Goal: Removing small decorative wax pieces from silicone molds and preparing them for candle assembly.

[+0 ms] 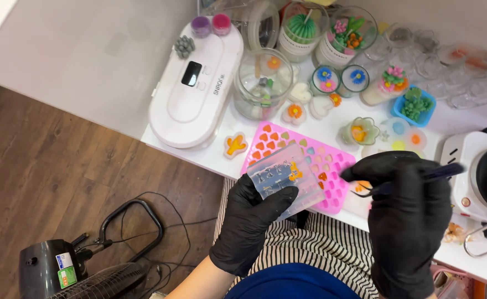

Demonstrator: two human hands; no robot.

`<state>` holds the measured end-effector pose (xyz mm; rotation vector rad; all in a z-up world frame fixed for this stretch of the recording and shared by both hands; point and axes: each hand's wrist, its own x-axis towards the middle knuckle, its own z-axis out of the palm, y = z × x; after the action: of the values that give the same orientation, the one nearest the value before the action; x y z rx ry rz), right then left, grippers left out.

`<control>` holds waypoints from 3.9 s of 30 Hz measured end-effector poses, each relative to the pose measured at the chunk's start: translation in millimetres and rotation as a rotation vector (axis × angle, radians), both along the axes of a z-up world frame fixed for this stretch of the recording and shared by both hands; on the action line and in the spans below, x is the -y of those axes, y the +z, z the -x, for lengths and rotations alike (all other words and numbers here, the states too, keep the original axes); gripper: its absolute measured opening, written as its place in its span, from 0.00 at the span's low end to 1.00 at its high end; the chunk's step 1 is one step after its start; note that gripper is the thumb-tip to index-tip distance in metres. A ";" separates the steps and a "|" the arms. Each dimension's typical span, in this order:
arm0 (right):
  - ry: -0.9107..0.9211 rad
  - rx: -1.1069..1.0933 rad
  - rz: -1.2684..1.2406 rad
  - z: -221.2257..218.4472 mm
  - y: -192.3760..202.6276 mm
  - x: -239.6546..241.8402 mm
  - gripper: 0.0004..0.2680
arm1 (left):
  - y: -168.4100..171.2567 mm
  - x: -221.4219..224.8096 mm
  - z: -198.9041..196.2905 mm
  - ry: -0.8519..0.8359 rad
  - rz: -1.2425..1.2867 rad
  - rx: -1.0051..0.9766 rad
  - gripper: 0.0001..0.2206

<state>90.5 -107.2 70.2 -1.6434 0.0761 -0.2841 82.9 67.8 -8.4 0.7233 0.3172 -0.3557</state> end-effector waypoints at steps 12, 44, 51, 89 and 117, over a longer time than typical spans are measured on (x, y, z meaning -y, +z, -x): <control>0.245 -0.241 0.378 -41.7 -28.3 -41.5 0.14 | 3.4 -15.0 -11.5 0.169 -0.201 0.207 0.21; 0.257 -0.645 -0.482 -86.4 -98.5 -67.6 0.09 | 41.7 -76.4 -45.2 0.179 -1.513 0.674 0.22; 0.326 -0.609 -0.413 -86.0 -93.3 -75.0 0.08 | 44.7 -78.2 -48.3 0.144 -1.561 0.710 0.22; 0.418 -0.720 -0.533 -95.6 -72.6 -88.7 0.12 | 57.5 -127.8 -81.6 0.035 -0.995 0.258 0.11; 0.261 -0.412 -0.221 -50.5 -36.2 -38.6 0.08 | 36.0 -67.9 -58.0 -0.028 -0.655 0.398 0.18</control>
<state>141.0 -68.6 34.0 -1.4504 0.1952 0.2577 141.0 135.7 27.6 1.4182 0.0367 -0.1198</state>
